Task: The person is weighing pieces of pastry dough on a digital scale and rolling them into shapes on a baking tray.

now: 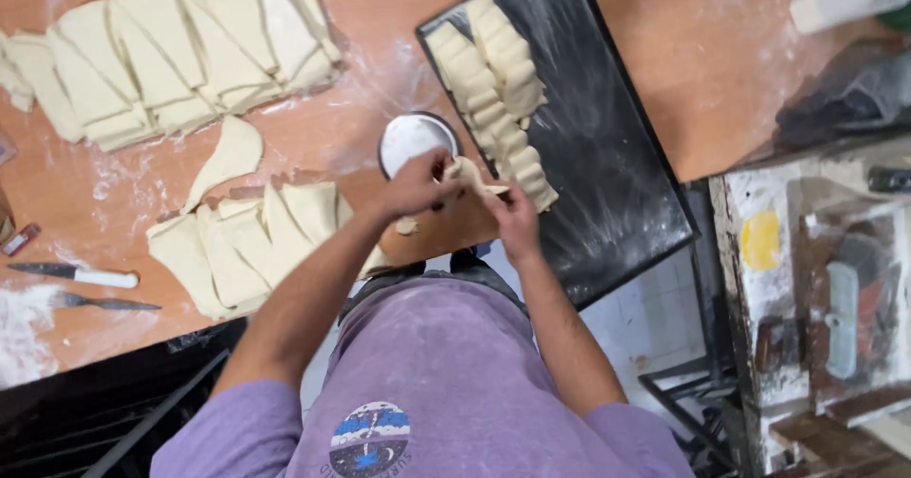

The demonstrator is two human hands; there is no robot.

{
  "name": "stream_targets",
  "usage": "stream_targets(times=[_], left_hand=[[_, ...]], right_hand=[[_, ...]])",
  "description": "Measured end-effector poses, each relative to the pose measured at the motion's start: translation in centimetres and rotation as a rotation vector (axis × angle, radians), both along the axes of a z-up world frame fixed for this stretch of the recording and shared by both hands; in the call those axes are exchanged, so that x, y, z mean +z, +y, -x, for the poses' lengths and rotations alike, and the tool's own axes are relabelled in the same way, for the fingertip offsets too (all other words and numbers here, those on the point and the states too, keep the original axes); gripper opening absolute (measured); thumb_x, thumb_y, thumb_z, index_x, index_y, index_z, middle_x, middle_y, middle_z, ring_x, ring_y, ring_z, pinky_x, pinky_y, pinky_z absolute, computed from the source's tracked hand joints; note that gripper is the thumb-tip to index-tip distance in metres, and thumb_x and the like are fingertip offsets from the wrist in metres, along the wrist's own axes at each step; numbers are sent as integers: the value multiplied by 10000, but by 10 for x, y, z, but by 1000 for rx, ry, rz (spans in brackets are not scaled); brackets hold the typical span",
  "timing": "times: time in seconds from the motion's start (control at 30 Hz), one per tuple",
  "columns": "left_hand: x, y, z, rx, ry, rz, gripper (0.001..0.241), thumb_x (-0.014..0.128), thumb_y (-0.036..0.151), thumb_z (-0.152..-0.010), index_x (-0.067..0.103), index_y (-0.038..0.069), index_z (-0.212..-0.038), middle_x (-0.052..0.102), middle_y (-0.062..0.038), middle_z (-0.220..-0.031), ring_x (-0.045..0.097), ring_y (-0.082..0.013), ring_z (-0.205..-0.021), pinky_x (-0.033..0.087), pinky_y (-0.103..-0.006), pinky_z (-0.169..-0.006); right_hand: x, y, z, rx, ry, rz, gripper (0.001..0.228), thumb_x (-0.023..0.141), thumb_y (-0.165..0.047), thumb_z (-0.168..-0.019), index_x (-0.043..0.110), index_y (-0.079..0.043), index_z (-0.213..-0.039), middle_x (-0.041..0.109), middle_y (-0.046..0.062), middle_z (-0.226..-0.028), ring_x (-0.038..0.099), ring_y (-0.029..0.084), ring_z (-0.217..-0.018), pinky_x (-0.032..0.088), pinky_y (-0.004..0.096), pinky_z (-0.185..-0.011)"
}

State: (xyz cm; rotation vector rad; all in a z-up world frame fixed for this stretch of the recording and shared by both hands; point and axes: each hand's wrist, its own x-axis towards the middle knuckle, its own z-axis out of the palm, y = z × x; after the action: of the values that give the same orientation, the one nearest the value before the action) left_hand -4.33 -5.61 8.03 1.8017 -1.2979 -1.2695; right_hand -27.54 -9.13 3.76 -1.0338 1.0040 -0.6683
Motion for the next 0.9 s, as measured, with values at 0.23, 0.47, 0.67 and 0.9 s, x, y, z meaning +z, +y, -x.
stream_targets(times=[0.23, 0.47, 0.67, 0.9], left_hand=[[-57, 8, 82, 296, 818, -87, 423, 573, 410, -1126, 634, -9, -1108, 575, -56, -914, 565, -171, -877, 515, -327, -832], [-10, -31, 150, 97, 594, -284, 527, 732, 261, -884, 565, 30, -1326, 695, -81, -1120, 675, -217, -1050, 540, -355, -922], [-39, -67, 179, -108, -271, -107, 628, 812, 263, -799, 573, 14, -1323, 721, -227, -1125, 699, -393, -1050, 550, -465, -905], [-49, -43, 177, 126, -172, 121, 538, 761, 151, -878, 523, 30, -1345, 713, -187, -1147, 716, -348, -1022, 568, -435, -856]], right_hand=[[19, -3, 54, 83, 24, -98, 448, 794, -141, -903, 526, -24, -1242, 663, 75, -1107, 660, 138, -1002, 550, 289, -859], [2, 0, 124, -226, -142, -284, 509, 737, -70, -889, 497, -40, -1338, 639, 75, -1190, 661, 142, -1044, 577, 296, -855], [-77, -12, 136, -234, 209, -275, 454, 759, -124, -922, 505, -2, -1277, 669, 128, -1134, 685, 179, -953, 595, 332, -764], [-15, -40, 125, 131, 505, 504, 471, 799, -114, -838, 581, -106, -1255, 541, 158, -1258, 650, 319, -1013, 562, 414, -849]])
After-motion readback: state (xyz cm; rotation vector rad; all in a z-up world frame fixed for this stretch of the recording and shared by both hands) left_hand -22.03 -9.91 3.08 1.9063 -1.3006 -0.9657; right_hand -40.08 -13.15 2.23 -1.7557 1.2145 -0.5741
